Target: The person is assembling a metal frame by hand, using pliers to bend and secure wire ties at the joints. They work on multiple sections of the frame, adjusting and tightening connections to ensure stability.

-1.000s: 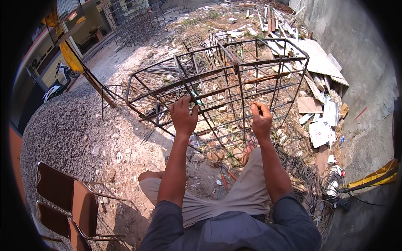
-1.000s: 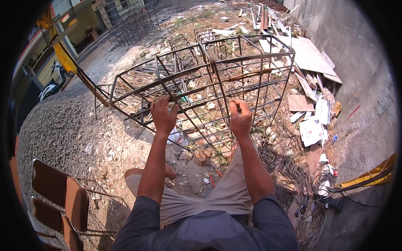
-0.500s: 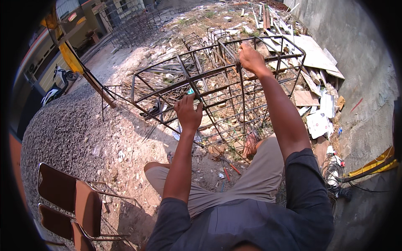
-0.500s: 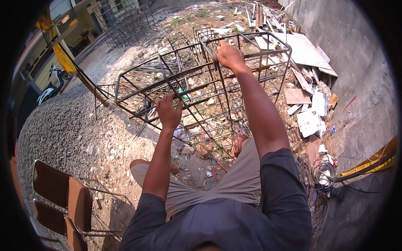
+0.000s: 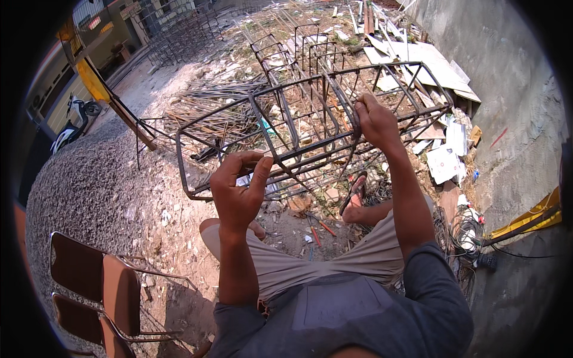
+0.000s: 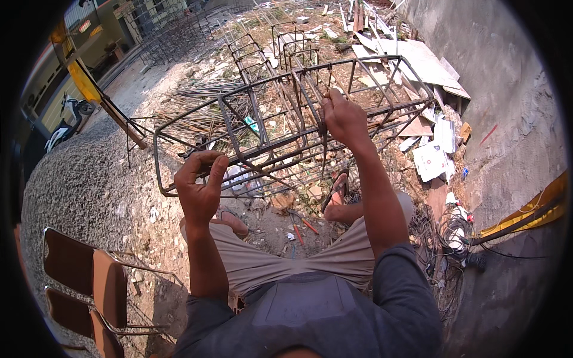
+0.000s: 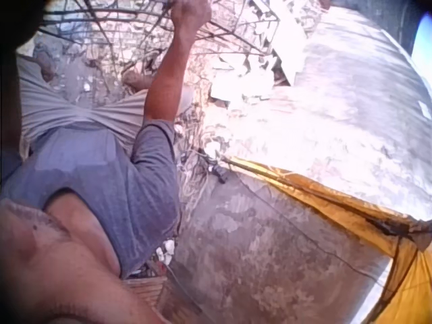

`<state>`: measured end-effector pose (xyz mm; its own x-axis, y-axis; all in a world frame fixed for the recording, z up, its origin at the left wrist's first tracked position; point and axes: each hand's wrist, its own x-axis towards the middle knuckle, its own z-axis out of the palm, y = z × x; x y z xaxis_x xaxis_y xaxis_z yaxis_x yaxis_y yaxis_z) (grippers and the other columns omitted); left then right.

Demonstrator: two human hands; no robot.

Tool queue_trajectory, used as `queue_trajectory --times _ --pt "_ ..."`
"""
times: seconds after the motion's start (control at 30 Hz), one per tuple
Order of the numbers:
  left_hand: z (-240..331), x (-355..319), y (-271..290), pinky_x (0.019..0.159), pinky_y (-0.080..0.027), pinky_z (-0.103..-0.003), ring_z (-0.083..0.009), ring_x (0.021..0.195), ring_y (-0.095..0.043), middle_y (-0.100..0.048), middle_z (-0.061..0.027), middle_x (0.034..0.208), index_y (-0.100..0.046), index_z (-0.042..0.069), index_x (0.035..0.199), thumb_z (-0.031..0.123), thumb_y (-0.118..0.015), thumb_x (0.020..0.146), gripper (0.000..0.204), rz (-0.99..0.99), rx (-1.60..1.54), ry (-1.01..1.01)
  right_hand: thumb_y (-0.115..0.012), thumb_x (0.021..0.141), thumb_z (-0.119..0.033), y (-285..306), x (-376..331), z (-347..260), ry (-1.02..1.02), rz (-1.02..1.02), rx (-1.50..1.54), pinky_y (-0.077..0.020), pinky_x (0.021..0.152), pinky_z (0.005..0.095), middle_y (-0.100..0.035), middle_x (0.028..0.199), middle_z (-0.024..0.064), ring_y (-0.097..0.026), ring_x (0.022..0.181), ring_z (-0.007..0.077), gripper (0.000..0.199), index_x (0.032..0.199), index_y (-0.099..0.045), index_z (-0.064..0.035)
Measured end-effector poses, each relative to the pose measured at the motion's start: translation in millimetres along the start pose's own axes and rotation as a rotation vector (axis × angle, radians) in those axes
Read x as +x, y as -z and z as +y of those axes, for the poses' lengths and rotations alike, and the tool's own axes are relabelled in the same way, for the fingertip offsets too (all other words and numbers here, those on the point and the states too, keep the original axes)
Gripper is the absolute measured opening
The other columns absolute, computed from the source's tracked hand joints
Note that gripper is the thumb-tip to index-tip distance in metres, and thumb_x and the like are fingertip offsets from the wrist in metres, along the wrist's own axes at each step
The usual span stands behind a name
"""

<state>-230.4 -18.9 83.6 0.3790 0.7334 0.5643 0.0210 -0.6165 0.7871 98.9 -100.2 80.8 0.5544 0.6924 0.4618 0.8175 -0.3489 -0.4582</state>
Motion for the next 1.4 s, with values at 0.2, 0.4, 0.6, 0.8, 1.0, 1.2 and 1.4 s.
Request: queue_trajectory --times 0.2,0.4,0.6,0.8,1.0,1.2,1.4 --pt "-24 0 -15 0.088 -0.057 -0.037 -0.0284 0.105 -0.073 -0.068 -0.0269 0.126 -0.045 -0.013 0.144 0.047 -0.078 0.091 0.087 -0.216 0.031 0.419 -0.051 0.106 -0.029 24 -48 2 -0.036 -0.103 0.155 -0.0486 0.077 0.0446 -0.065 0.087 0.0179 -0.065 0.083 0.0361 0.025 0.109 -0.058 -0.0055" --pt "-1 -11 -37 0.080 -0.056 -0.029 -0.0174 0.093 -0.072 -0.068 -0.0152 0.111 -0.046 -0.006 0.143 0.039 -0.073 0.097 0.070 -0.265 -0.503 0.592 -0.050 0.105 -0.026 45 -87 10 -0.011 -0.187 0.206 -0.0487 0.076 0.0504 -0.067 0.086 0.0203 -0.066 0.084 0.0429 0.022 0.106 -0.056 -0.0055" --pt "1 -28 -55 0.048 -0.035 -0.023 -0.0062 0.057 -0.041 -0.049 0.0029 0.079 -0.059 0.004 0.115 0.042 -0.059 0.106 0.039 -0.014 -1.001 0.776 -0.049 0.105 -0.025 102 -60 16 -0.003 -0.163 0.086 -0.0495 0.077 0.0511 -0.068 0.082 0.0190 -0.067 0.082 0.0408 0.022 0.104 -0.057 -0.0046" --pt "15 -60 -75 0.036 -0.018 -0.023 -0.0037 0.044 -0.025 -0.030 0.0077 0.062 -0.054 0.012 0.091 0.044 -0.050 0.110 0.038 0.179 -0.882 0.863 -0.052 0.104 -0.031 77 86 55 0.018 -0.061 0.536 -0.0508 0.081 0.0407 -0.069 0.090 0.0125 -0.066 0.085 0.0234 0.034 0.108 -0.063 0.0014" --pt "22 -94 -69 0.037 -0.020 -0.024 -0.0035 0.043 -0.025 -0.030 0.0069 0.061 -0.053 0.010 0.089 0.042 -0.047 0.111 0.039 0.140 -0.777 0.821 -0.051 0.107 -0.028 45 175 43 -0.252 -0.104 0.638 -0.0503 0.075 0.0321 -0.069 0.105 0.0069 -0.061 0.090 0.0140 0.027 0.117 -0.061 -0.0052" --pt "23 -113 -61 0.041 -0.039 -0.027 -0.0071 0.046 -0.039 -0.038 0.0034 0.062 -0.056 0.004 0.093 0.039 -0.045 0.112 0.041 0.032 -0.736 0.844 -0.043 0.109 -0.024 44 179 16 -0.384 -0.141 0.957 -0.0473 0.059 0.0273 -0.073 0.103 0.0134 -0.067 0.073 0.0160 0.030 0.124 -0.053 -0.0012" --pt "23 -136 -50 0.051 -0.050 -0.030 -0.0122 0.051 -0.050 -0.044 0.0005 0.064 -0.058 0.002 0.095 0.036 -0.044 0.113 0.041 -0.101 -0.687 0.786 -0.039 0.110 -0.025 43 147 11 -0.379 0.069 1.075 -0.0337 0.045 0.0235 -0.076 0.093 0.0135 -0.055 0.057 0.0087 0.031 0.125 -0.053 -0.0020"
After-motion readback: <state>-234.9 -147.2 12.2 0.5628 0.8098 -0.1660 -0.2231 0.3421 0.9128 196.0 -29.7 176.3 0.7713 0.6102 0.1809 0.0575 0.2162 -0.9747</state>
